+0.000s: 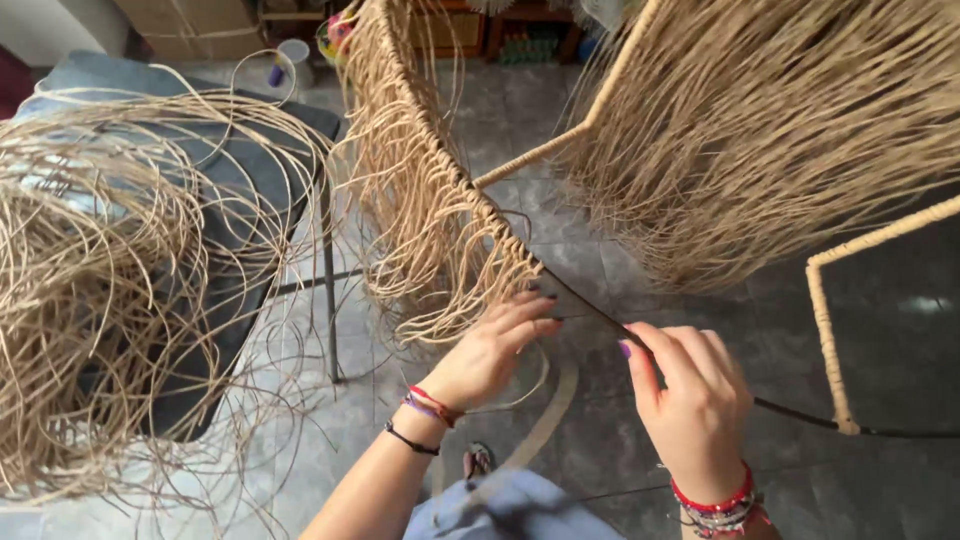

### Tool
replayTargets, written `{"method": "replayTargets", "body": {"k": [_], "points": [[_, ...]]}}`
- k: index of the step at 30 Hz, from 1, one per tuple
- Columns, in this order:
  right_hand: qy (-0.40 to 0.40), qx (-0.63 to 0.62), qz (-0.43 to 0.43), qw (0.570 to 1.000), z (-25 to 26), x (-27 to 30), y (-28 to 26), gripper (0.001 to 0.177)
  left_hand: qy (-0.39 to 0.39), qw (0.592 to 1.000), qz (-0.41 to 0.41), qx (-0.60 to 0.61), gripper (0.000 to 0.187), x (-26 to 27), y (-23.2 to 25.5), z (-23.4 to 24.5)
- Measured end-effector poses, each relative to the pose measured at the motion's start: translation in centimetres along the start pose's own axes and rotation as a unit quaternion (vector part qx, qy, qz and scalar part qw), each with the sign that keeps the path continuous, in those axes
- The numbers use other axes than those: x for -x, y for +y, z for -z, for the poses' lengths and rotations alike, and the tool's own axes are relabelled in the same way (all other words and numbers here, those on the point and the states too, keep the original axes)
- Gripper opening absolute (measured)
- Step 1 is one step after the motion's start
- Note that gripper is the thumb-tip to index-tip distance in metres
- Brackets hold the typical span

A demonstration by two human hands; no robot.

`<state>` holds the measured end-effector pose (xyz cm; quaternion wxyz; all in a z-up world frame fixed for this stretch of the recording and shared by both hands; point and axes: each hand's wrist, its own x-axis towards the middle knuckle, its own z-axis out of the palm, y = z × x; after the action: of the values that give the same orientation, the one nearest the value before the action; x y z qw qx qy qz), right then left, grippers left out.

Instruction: Weaving and tying natural fiber strands onto a circular frame to create a decorative item

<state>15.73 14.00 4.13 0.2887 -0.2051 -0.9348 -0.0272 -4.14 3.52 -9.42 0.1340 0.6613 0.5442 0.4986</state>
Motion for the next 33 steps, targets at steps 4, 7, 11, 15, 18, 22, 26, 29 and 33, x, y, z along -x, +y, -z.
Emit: {"method": "replayTargets", "body": {"k": [4, 7, 11, 15, 18, 22, 26, 29, 33], "points": [[0.011, 0.021, -0.002, 1.000, -0.5, 1.3, 0.3, 0.024, -0.023, 0.990, 0.059, 0.126, 0.095, 0.6, 2.3, -0.4], [0.022, 0.015, 0.023, 0.999, -0.9, 2.3, -0.8, 0.040, 0.031, 0.982, 0.077, 0.169, 0.088, 1.7, 4.2, -0.8], [0.014, -0.115, 0.083, 0.990, -3.1, 4.3, -3.4, 0.032, 0.164, 0.940, 0.089, 0.286, 0.055, 4.5, 6.7, -0.3], [-0.031, -0.215, 0.144, 0.965, -5.8, 4.9, -7.6, 0.031, 0.245, 0.908, 0.165, 0.299, 0.044, 8.0, 8.5, 2.8], [-0.048, -0.276, 0.195, 0.940, -7.2, 3.6, -11.3, 0.030, 0.300, 0.912, 0.186, 0.211, 0.054, 11.5, 9.1, 5.3], [-0.069, -0.321, 0.236, 0.914, -9.4, 2.0, -17.8, 0.031, 0.374, 0.899, 0.186, 0.133, 0.036, 17.0, 9.8, 9.5], [-0.094, -0.379, 0.259, 0.883, -12.2, 0.2, -25.7, 0.032, 0.412, 0.884, 0.194, 0.105, 0.034, 22.5, 9.7, 15.6], [-0.112, -0.413, 0.274, 0.861, -14.2, -0.6, -31.1, 0.032, 0.439, 0.868, 0.215, 0.088, 0.038, 26.5, 9.4, 19.2], [-0.129, -0.442, 0.294, 0.838, -16.4, -2.4, -36.8, 0.034, 0.475, 0.845, 0.228, 0.089, 0.036, 30.0, 8.6, 23.6]]}}
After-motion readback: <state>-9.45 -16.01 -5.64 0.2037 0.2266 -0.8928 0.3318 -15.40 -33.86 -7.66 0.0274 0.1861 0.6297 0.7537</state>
